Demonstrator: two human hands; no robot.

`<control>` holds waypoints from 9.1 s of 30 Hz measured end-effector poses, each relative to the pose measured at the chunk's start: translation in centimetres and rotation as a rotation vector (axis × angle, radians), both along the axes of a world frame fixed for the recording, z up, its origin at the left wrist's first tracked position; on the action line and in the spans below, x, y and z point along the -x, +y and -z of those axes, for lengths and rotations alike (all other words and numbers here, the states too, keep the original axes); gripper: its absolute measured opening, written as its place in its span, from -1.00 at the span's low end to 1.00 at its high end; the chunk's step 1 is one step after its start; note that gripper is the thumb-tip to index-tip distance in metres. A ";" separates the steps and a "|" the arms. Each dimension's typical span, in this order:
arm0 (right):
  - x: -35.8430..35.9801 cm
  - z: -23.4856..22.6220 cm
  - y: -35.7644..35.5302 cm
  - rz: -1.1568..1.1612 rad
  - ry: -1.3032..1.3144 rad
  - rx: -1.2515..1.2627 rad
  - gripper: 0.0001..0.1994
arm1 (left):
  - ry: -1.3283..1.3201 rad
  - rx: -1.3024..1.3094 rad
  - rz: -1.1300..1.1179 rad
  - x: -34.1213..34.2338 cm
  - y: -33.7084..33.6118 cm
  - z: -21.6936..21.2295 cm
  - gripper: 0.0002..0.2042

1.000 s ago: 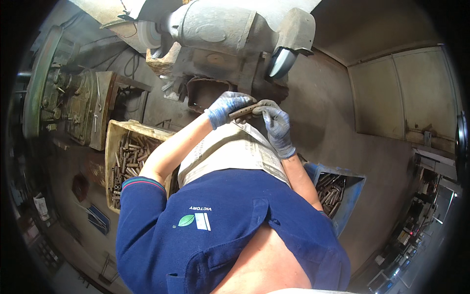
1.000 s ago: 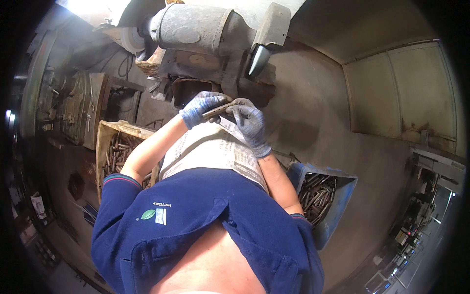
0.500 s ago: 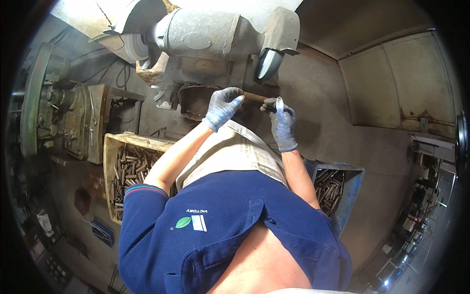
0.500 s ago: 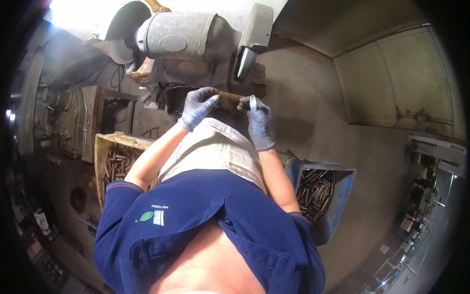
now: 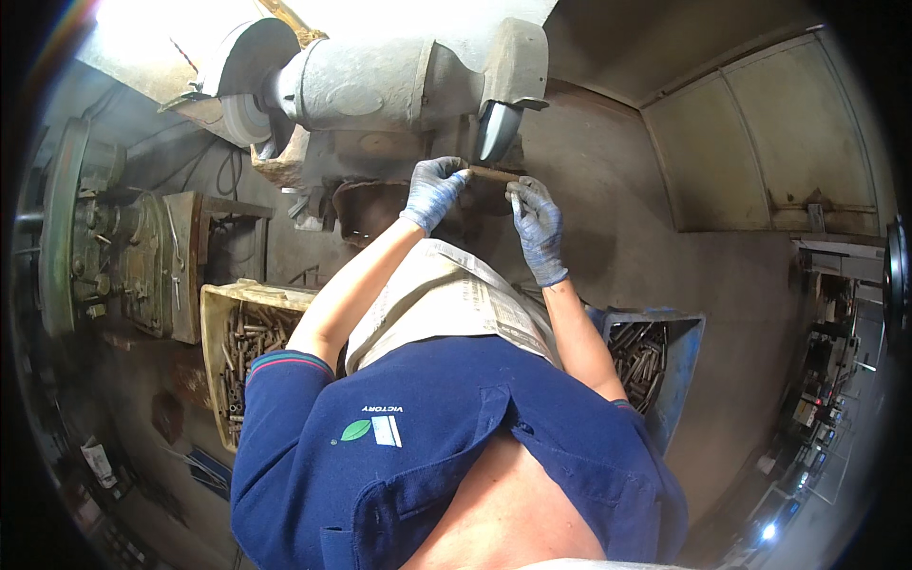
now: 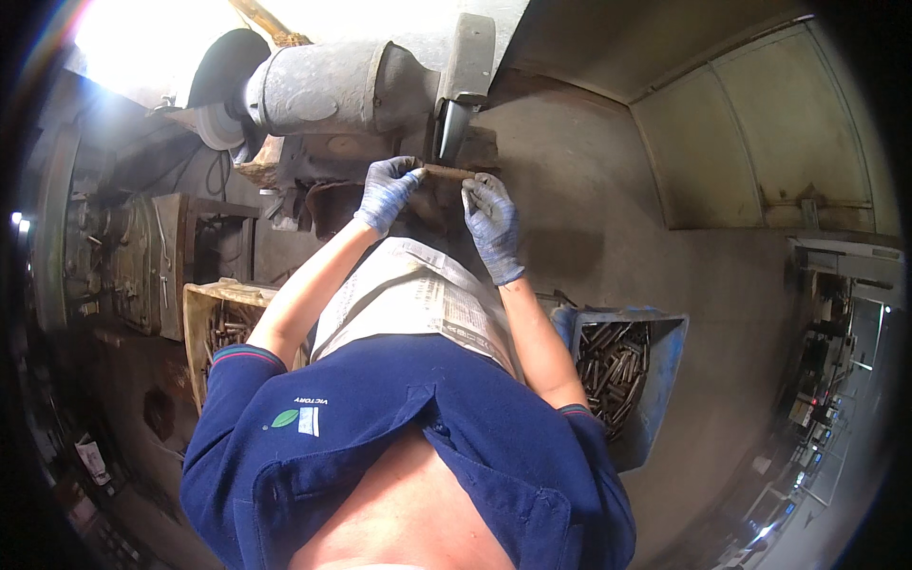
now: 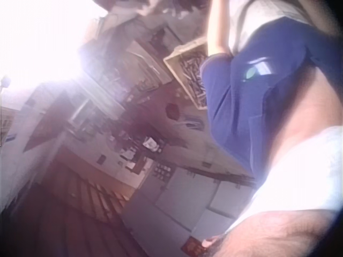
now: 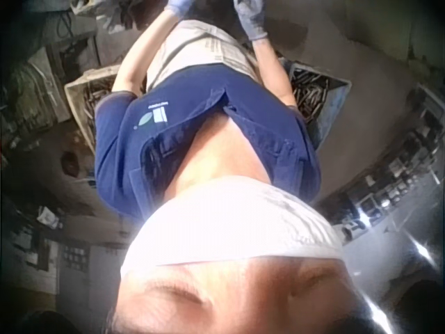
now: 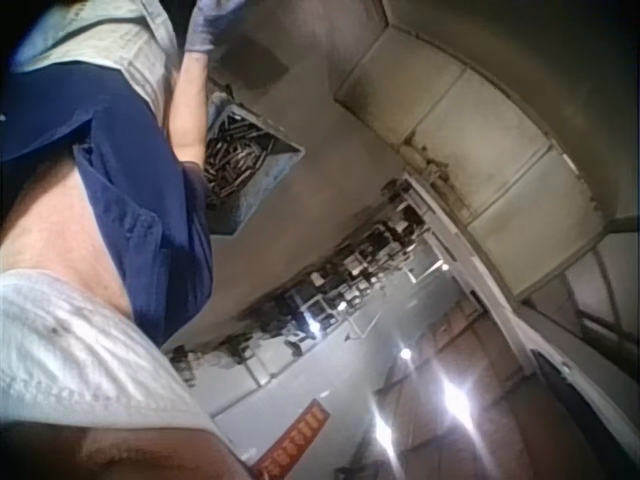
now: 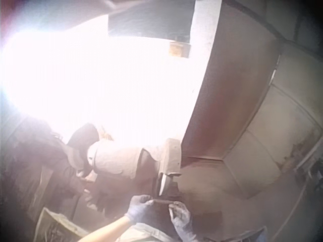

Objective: The person picks up a metal part from a bin, presses it against a rotating bench grinder to smooth its surface, and then places it into a second bin, repeating this process for multiple parts.

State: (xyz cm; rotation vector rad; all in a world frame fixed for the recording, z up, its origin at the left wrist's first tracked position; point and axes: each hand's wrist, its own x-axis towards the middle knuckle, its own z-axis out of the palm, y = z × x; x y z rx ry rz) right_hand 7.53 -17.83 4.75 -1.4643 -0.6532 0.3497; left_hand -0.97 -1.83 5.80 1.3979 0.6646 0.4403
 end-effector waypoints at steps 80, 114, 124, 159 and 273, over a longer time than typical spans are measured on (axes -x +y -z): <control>1.0 -0.9 0.1 0.097 -0.514 0.060 -0.82 | -0.160 0.172 0.088 1.7 1.3 -0.1 -0.92; -2.8 6.3 1.2 0.043 0.309 -0.046 -0.81 | 0.006 0.213 -0.080 -2.6 0.6 4.3 -0.89; -2.8 6.7 2.1 0.040 0.414 -0.072 -0.81 | 0.038 0.285 -0.144 -2.7 1.0 4.5 -0.93; -1.4 1.3 -0.8 0.033 -0.482 0.133 -0.76 | -0.097 0.197 0.105 1.2 0.9 0.5 -0.90; 9.3 -5.6 3.7 -0.657 0.788 -0.046 -0.57 | -0.007 -0.539 -0.047 15.4 -1.8 -4.5 -0.63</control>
